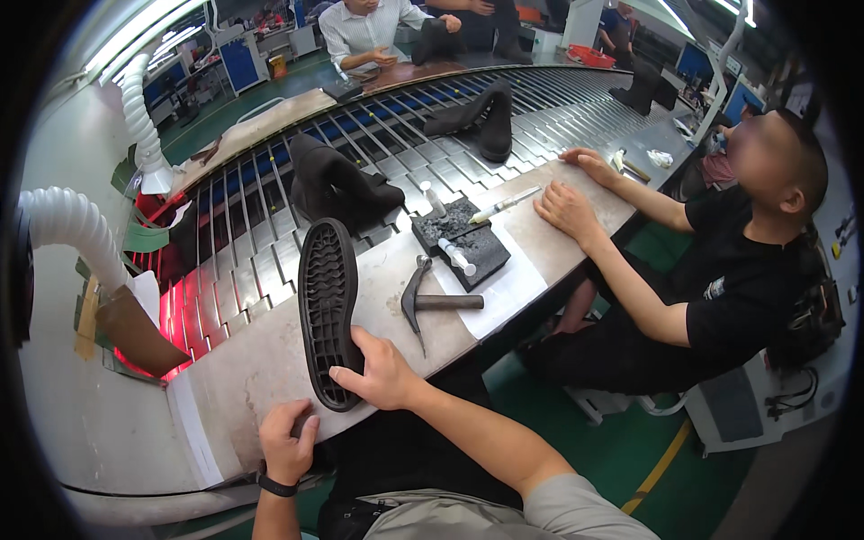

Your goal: The person assembles boots by taking boot uppers and soles, pressing and attaching the soles onto the uppers by hand, and placing the assembled boots onto the conveyor belt.

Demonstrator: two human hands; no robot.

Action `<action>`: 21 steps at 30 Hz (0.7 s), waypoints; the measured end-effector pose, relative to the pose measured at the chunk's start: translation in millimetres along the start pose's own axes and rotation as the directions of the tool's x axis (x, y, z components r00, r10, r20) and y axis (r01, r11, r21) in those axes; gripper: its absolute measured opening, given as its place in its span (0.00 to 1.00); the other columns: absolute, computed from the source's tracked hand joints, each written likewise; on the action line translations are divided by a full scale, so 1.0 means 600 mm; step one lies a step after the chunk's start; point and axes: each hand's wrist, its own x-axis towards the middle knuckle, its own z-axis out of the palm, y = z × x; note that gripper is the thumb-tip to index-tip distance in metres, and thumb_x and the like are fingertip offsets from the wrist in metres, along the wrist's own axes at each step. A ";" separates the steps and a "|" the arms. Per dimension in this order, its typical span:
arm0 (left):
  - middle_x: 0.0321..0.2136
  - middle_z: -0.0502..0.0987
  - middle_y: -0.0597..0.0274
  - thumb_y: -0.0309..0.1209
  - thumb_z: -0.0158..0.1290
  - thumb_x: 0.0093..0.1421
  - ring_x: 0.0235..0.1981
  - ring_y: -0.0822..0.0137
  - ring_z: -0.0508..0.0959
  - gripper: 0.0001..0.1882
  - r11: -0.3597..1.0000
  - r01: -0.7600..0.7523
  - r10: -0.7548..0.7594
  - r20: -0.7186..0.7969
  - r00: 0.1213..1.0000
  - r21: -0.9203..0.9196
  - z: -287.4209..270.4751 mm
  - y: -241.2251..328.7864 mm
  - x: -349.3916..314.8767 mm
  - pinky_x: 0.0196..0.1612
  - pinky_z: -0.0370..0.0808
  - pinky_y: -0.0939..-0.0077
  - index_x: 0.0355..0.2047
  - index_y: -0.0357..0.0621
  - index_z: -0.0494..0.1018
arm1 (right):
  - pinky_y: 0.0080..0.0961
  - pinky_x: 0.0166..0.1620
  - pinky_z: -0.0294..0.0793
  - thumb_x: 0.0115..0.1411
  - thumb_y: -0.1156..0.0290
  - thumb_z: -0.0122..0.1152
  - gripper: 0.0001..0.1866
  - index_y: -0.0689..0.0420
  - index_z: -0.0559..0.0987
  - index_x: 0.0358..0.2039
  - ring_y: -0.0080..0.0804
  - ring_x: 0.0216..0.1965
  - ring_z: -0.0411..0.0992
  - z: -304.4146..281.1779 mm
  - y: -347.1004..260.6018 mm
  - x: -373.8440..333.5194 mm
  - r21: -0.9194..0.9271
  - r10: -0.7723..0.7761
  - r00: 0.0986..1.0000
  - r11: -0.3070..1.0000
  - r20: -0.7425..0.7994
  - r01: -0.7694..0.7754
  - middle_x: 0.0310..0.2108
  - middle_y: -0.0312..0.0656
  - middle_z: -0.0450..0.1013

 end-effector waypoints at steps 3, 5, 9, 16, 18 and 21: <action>0.35 0.85 0.52 0.30 0.59 0.73 0.37 0.62 0.85 0.12 0.626 0.344 -0.506 -0.029 0.862 -0.700 0.004 -0.012 -0.027 0.41 0.81 0.67 0.50 0.31 0.79 | 0.35 0.51 0.82 0.61 0.64 0.72 0.31 0.70 0.74 0.59 0.39 0.44 0.84 0.004 -0.007 -0.002 -0.096 -0.007 1.000 0.995 0.016 0.008 0.44 0.55 0.84; 0.35 0.85 0.51 0.32 0.55 0.76 0.34 0.65 0.84 0.13 0.461 0.242 -0.547 -0.059 0.835 -0.854 0.009 -0.026 -0.021 0.39 0.79 0.72 0.49 0.32 0.79 | 0.37 0.48 0.82 0.61 0.64 0.72 0.29 0.69 0.75 0.57 0.44 0.42 0.85 0.006 -0.008 -0.001 -0.085 -0.032 0.999 0.996 0.010 0.033 0.42 0.56 0.84; 0.35 0.84 0.54 0.33 0.53 0.77 0.33 0.67 0.83 0.14 0.226 0.068 -0.610 -0.087 0.788 -0.972 0.012 -0.031 -0.017 0.38 0.78 0.75 0.49 0.32 0.78 | 0.38 0.45 0.83 0.60 0.63 0.72 0.28 0.68 0.77 0.55 0.49 0.39 0.85 0.004 -0.002 0.001 -0.080 -0.082 0.996 0.993 0.018 0.083 0.39 0.56 0.84; 0.32 0.83 0.54 0.26 0.62 0.68 0.31 0.61 0.84 0.08 0.795 0.239 -0.401 -0.187 0.897 -0.557 0.034 0.024 -0.008 0.38 0.81 0.69 0.45 0.35 0.79 | 0.36 0.45 0.83 0.60 0.63 0.73 0.28 0.69 0.77 0.55 0.44 0.38 0.85 0.002 -0.002 0.002 -0.080 -0.041 0.996 0.996 0.073 0.047 0.39 0.55 0.84; 0.31 0.83 0.53 0.24 0.66 0.61 0.30 0.62 0.83 0.10 0.959 0.108 -0.162 -0.195 0.967 -0.262 0.048 0.034 -0.002 0.35 0.79 0.70 0.42 0.36 0.81 | 0.36 0.45 0.82 0.59 0.63 0.73 0.28 0.69 0.78 0.55 0.43 0.38 0.85 0.002 -0.002 -0.002 -0.061 -0.052 0.998 0.997 0.048 0.055 0.38 0.55 0.84; 0.30 0.83 0.52 0.23 0.66 0.61 0.29 0.60 0.83 0.10 0.967 0.142 -0.186 -0.202 0.962 -0.213 0.056 0.036 -0.003 0.35 0.79 0.70 0.43 0.37 0.81 | 0.36 0.44 0.82 0.59 0.63 0.73 0.28 0.69 0.78 0.54 0.43 0.37 0.85 -0.001 -0.003 -0.004 -0.042 -0.046 0.997 0.998 0.058 0.049 0.38 0.55 0.84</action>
